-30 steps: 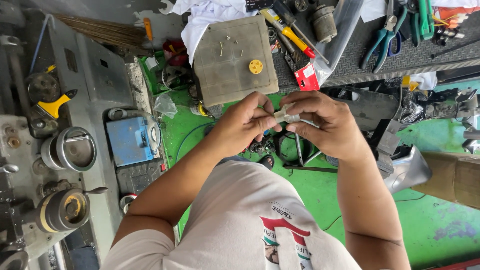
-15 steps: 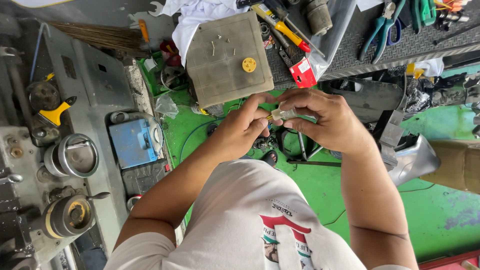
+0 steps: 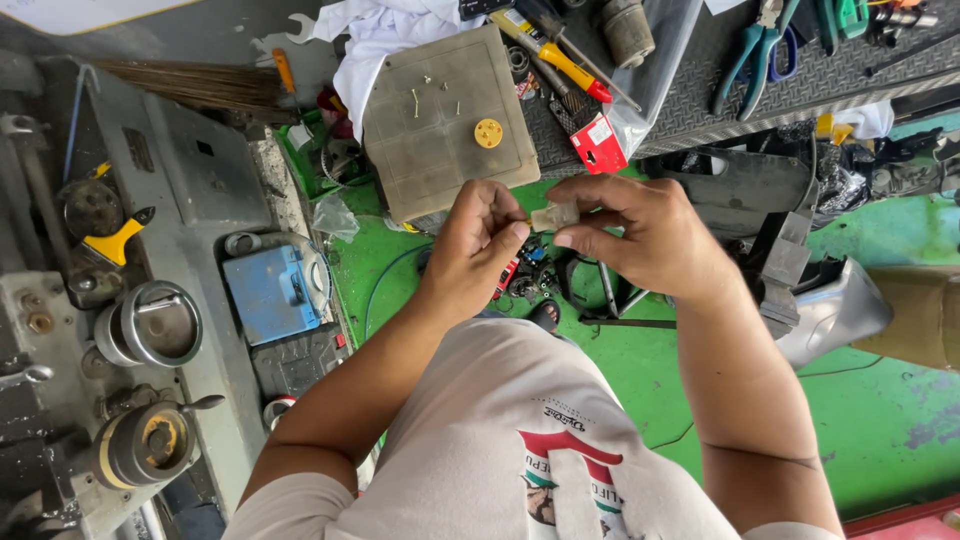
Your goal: The person strips wire insulation using a tool and attaches wires to a connector by hand, eventually tightening a screw on the component with a screwdriver.
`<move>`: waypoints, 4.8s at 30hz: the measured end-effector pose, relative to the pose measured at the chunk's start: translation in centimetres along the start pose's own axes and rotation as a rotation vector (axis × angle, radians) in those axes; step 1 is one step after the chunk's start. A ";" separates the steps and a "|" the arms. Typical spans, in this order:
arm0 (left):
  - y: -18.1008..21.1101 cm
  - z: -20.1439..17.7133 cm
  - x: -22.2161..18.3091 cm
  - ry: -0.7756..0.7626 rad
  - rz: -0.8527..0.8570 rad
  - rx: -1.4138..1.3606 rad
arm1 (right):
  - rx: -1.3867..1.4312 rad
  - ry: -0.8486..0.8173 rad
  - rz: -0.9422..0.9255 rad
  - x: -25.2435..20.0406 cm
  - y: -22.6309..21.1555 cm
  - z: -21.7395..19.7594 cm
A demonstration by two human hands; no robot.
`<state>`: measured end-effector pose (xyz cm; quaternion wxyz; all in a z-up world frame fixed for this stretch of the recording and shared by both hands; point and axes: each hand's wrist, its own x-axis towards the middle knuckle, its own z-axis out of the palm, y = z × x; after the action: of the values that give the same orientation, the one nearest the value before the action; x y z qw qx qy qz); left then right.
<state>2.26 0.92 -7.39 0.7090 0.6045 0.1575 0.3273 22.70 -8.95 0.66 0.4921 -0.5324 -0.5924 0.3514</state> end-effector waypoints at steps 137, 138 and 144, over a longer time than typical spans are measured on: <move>6.5 -6.8 -0.9 0.099 -0.006 0.209 | -0.096 0.119 0.067 8.0 9.3 6.2; 6.8 -6.6 -0.9 0.048 -0.022 0.165 | 0.280 0.119 0.121 7.5 8.1 6.1; 8.5 -4.9 -0.1 -0.141 -0.002 0.108 | 0.642 0.042 0.010 4.8 2.1 5.0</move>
<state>-3.20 5.05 -0.34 0.6849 0.6633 0.1251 0.2744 18.79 -3.35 -1.66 0.6454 -0.3600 -0.4385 0.5115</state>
